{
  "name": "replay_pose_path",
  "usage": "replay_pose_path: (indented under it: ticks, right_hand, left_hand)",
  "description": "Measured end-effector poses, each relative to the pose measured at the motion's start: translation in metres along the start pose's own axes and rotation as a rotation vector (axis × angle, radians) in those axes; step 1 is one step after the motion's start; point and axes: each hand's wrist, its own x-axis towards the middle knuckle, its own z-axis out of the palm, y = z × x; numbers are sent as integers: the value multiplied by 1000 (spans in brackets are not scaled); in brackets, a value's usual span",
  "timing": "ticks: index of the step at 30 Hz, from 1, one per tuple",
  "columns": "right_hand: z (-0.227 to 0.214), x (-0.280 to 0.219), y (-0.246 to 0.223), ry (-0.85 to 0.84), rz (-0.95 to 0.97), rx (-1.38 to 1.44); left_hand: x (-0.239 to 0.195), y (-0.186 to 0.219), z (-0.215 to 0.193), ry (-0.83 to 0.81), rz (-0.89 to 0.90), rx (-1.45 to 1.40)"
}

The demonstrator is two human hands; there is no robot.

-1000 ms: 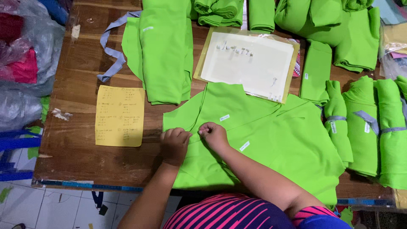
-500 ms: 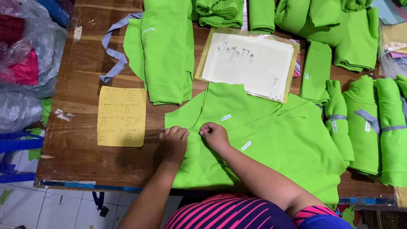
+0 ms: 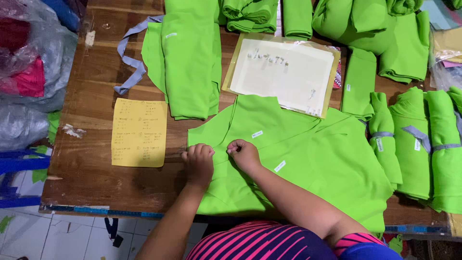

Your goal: The person folds a lime green t-shirt on a wooden table, attaches a small white tag to the collar, and places the folded shirt into a stack. This process is repeated for multiple shirts.

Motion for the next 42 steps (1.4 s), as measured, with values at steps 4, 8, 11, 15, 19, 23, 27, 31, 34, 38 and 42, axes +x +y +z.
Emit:
replay_pose_path:
  ticks: [4, 8, 11, 15, 19, 23, 27, 31, 34, 38, 42]
  right_hand:
    - [-1, -1, -2, 1, 0, -6]
    - [-1, -2, -3, -5, 2, -11]
    - [0, 1, 1, -9, 4, -13]
    - [3, -4, -8, -21, -3, 42]
    - [10, -24, -24, -188, 186, 554]
    - [13, -24, -22, -233, 312, 705]
    - [27, -13, 12, -251, 342, 790]
    - [18, -25, -1, -249, 384, 881]
    - [18, -25, 3, -235, 397, 894]
    - [21, -25, 7, -219, 375, 892]
    - [23, -32, 6, -179, 364, 903]
  left_hand:
    - [5, 0, -19, -92, -71, -66]
    - [1, -10, 1, -27, -36, -44]
    - [-2, -14, 7, 41, 26, 22]
    - [-4, -14, 3, 265, 176, 21]
    - [-6, -1, -12, 405, 298, -110]
    - [-11, 8, -19, 394, 356, -222]
    - [-11, 15, -30, 221, 229, -505]
    - [7, 20, -58, -14, -47, -863]
    - [11, 16, -40, -200, -309, -995]
    - [15, 4, -14, -337, -400, -1000]
    - [21, -4, 7, -500, -384, -982]
